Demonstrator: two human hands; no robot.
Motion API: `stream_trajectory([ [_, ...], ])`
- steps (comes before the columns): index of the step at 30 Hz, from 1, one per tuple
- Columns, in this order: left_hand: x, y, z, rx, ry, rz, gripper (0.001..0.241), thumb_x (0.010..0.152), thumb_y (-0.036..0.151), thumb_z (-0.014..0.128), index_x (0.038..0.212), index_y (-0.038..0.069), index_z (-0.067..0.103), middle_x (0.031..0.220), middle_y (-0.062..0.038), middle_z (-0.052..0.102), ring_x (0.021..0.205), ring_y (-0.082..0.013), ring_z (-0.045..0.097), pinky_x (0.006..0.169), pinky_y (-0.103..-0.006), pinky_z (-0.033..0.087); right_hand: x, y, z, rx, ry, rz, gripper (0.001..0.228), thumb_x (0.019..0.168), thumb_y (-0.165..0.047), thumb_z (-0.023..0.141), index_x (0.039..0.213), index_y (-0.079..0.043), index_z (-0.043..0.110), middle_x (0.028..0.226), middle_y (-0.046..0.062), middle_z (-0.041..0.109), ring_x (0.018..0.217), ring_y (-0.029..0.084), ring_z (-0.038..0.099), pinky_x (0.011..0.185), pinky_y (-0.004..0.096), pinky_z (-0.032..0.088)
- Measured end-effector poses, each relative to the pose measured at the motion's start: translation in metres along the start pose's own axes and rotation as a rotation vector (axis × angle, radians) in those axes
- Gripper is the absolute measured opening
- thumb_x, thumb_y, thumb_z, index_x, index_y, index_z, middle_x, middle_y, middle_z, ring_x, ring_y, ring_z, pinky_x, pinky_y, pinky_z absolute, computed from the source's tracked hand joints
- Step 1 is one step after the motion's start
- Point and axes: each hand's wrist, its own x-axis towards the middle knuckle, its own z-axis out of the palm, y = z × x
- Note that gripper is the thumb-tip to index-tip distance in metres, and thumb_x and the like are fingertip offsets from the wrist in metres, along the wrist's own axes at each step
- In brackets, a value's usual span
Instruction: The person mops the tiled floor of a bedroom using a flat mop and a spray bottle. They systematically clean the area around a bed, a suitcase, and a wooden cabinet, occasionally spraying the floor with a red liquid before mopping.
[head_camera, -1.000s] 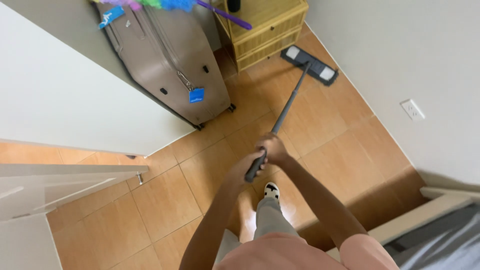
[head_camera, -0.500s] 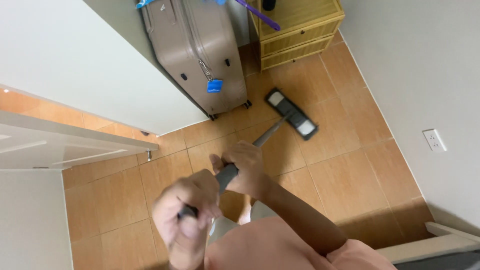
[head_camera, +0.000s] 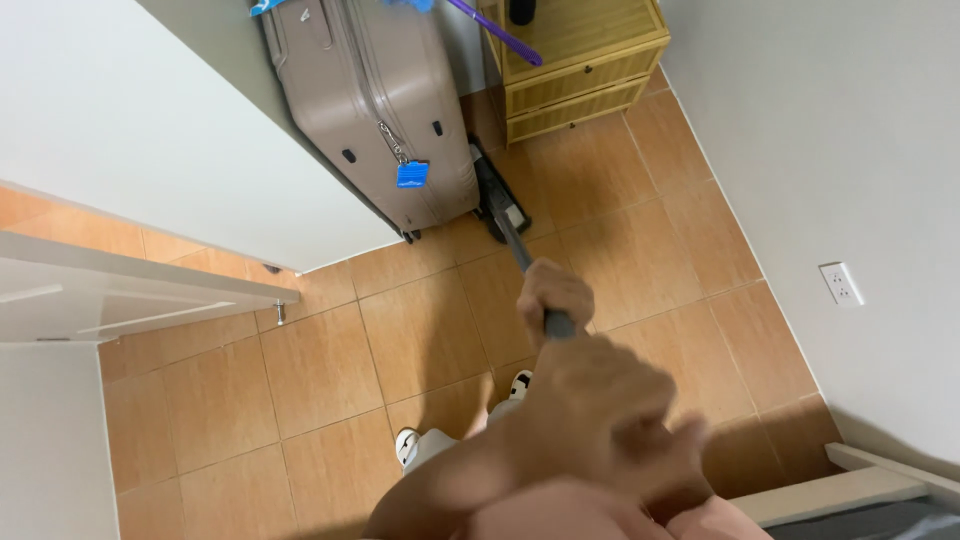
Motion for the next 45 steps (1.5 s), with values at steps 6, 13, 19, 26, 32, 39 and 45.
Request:
stream_trajectory([
  [6,-0.039,-0.066,0.007,-0.003,-0.025,0.042,0.036,0.085,0.009,0.074,0.063,0.013,0.045,0.055,-0.002,0.047,0.047,-0.0160,0.048,0.050,-0.0304,0.036,-0.020,0.026,0.008,-0.066,0.049,0.016,0.044,0.104,-0.021,0.064,0.067,-0.006,0.045,0.060,0.004,0.045,0.056,0.019,0.041,0.061,0.036,0.033],
  [13,-0.181,-0.157,0.020,0.156,-0.103,0.082,0.031,0.082,0.006,0.075,0.063,0.014,0.052,0.059,-0.004,0.051,0.054,-0.0204,0.052,0.053,-0.0340,0.039,-0.154,0.095,0.020,-0.232,-0.206,-0.052,0.030,0.100,-0.005,0.063,0.073,-0.005,0.051,0.071,0.008,0.049,0.067,0.026,0.052,0.076,0.043,0.047],
  [19,-0.209,-0.129,0.025,0.153,-0.127,-0.012,0.040,0.088,0.006,0.076,0.060,0.013,0.049,0.056,-0.003,0.049,0.051,-0.0195,0.049,0.053,-0.0356,0.037,-0.197,0.076,0.040,-0.182,-0.064,0.140,0.036,0.093,0.007,0.067,0.067,-0.006,0.047,0.064,0.008,0.049,0.060,0.025,0.049,0.065,0.037,0.041],
  [26,-0.166,0.012,-0.014,0.009,-0.091,-0.008,0.035,0.088,0.013,0.078,0.065,0.013,0.051,0.058,-0.003,0.050,0.054,-0.0179,0.051,0.054,-0.0332,0.035,-0.122,-0.080,0.048,-0.245,-0.008,0.101,0.028,0.096,0.005,0.064,0.073,-0.004,0.050,0.066,0.007,0.054,0.060,0.021,0.055,0.070,0.039,0.046],
  [32,-0.201,0.031,-0.015,-0.184,-0.166,-0.103,0.033,0.094,0.013,0.080,0.072,0.012,0.056,0.062,-0.001,0.053,0.055,-0.0158,0.052,0.051,-0.0280,0.036,-0.145,-0.099,0.054,-0.235,-0.140,0.207,0.038,0.093,0.001,0.066,0.062,-0.006,0.045,0.058,0.007,0.048,0.054,0.022,0.051,0.067,0.039,0.042],
  [39,-0.202,-0.004,0.000,-0.019,-0.019,-0.036,0.028,0.079,0.000,0.070,0.063,0.010,0.050,0.057,-0.003,0.048,0.050,-0.0206,0.047,0.052,-0.0353,0.038,-0.165,-0.046,0.044,-0.121,-0.175,0.070,0.042,0.102,-0.015,0.065,0.065,-0.007,0.048,0.059,0.007,0.045,0.056,0.022,0.049,0.071,0.038,0.049],
  [45,-0.195,-0.042,0.060,0.098,0.017,-0.042,0.040,0.082,0.002,0.072,0.057,0.012,0.043,0.055,-0.004,0.048,0.049,-0.0213,0.048,0.051,-0.0365,0.037,-0.203,0.015,-0.009,-0.127,-0.166,0.120,0.039,0.101,-0.019,0.065,0.066,-0.007,0.053,0.063,0.006,0.050,0.064,0.020,0.051,0.080,0.040,0.049],
])
